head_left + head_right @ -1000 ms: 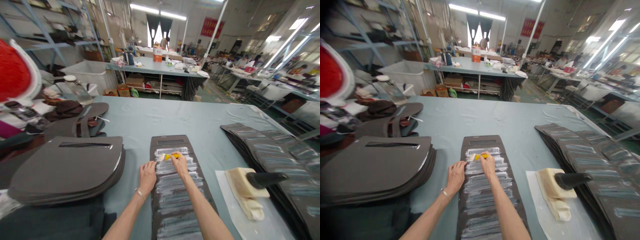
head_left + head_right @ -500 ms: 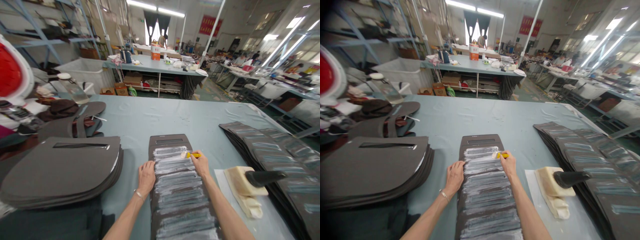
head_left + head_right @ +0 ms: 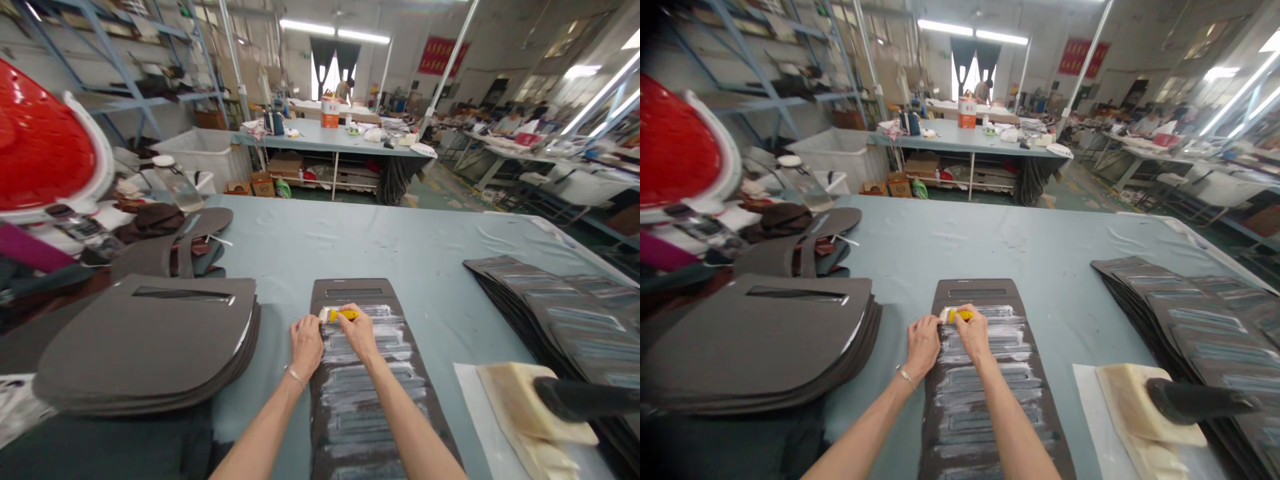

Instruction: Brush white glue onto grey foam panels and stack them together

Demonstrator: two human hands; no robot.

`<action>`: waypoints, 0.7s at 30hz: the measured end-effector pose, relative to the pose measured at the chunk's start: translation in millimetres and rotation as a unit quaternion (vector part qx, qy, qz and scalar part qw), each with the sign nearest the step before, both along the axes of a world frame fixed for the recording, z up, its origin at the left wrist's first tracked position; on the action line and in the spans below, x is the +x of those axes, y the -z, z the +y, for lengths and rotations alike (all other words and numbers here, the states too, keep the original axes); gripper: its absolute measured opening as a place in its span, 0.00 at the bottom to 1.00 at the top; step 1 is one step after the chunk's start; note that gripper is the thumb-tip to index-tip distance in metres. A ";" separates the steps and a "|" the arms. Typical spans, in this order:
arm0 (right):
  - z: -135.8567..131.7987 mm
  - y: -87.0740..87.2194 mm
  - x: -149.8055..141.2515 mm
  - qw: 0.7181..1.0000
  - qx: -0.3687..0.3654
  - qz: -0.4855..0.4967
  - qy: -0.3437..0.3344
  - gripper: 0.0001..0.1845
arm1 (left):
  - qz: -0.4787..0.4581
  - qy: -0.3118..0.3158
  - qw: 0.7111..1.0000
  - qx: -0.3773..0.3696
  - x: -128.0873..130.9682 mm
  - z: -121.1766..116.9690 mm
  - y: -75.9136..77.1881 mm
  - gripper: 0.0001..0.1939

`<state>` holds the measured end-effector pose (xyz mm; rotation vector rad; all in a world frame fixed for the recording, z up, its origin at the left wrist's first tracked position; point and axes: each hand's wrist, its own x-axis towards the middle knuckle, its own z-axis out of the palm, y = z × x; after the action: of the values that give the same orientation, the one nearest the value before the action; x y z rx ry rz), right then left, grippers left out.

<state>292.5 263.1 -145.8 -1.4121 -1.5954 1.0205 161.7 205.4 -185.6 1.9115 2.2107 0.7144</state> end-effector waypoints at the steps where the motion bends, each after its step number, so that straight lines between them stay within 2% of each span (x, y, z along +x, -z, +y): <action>1: 2.1 4.3 1.8 1.000 -0.005 -0.006 0.009 0.12 | 0.006 0.003 1.000 0.000 0.1 -0.6 0.9 0.16; 3: 9.5 10.5 22.9 0.998 0.003 -0.040 0.046 0.12 | 0.011 0.013 1.000 0.005 -0.4 -2.4 2.4 0.17; 5: 19.2 12.7 60.6 0.991 0.028 -0.096 0.086 0.13 | 0.010 0.016 1.000 0.007 -1.5 -3.8 3.6 0.18; 9: 36.7 8.6 133.8 0.958 0.074 -0.222 0.163 0.14 | 0.000 0.011 1.000 0.010 -2.5 -5.2 5.2 0.18; 11: 41.6 4.9 148.0 0.945 0.086 -0.261 0.177 0.14 | -0.007 0.012 1.000 0.014 -1.4 -5.8 5.9 0.18; 14: 41.3 -2.0 141.3 0.938 0.092 -0.291 0.163 0.15 | -0.033 0.005 0.999 0.017 -0.6 -5.3 6.8 0.18; 16: 33.8 -8.8 133.1 0.947 0.077 -0.264 0.167 0.15 | -0.079 -0.009 0.997 0.010 -3.6 -3.4 6.0 0.15; 18: 18.2 -17.2 134.0 0.965 0.040 -0.179 0.190 0.16 | -0.150 -0.022 0.988 -0.006 -10.5 -2.1 3.5 0.12; 21: -22.6 -30.0 159.2 0.972 -0.006 -0.029 0.232 0.19 | -0.217 -0.028 0.976 -0.018 -23.8 -8.1 -1.4 0.14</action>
<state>451.7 240.5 -115.8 -1.7296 -1.2110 0.7146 138.0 197.4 -184.3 1.5015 1.9888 0.9839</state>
